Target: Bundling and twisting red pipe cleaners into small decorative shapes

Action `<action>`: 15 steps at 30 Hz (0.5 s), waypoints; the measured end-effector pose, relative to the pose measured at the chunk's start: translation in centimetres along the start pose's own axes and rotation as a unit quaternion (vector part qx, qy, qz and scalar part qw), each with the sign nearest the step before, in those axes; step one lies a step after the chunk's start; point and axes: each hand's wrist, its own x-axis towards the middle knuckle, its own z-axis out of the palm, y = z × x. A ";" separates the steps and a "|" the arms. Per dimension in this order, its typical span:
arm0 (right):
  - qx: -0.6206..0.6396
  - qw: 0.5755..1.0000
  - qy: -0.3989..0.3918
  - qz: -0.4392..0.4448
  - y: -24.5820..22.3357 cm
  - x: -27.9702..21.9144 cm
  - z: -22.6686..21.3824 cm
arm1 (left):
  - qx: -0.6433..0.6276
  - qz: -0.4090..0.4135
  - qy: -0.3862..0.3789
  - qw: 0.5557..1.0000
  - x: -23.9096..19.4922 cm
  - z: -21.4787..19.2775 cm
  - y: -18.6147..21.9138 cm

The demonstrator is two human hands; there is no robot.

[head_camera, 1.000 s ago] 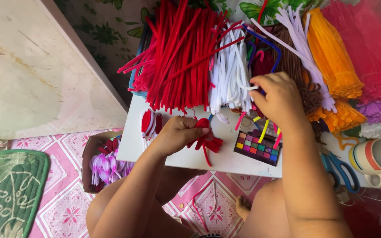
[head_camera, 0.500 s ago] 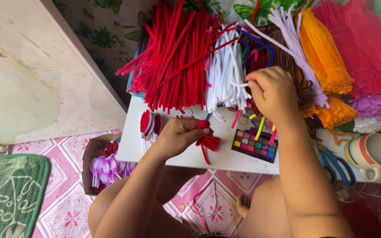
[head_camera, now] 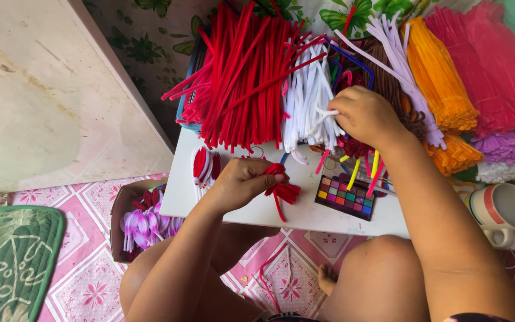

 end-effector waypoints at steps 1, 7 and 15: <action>0.000 1.000 -0.001 -0.001 -0.7 0.2 -1.2 | 0.000 0.001 0.001 1.000 0.1 0.0 0.6; 0.152 0.976 0.154 0.002 -11.0 2.2 -10.2 | -0.025 0.003 0.065 0.998 0.0 0.8 2.9; 0.199 0.968 0.114 0.108 -22.4 0.7 -11.9 | -0.068 0.040 0.116 0.990 -0.9 1.4 1.4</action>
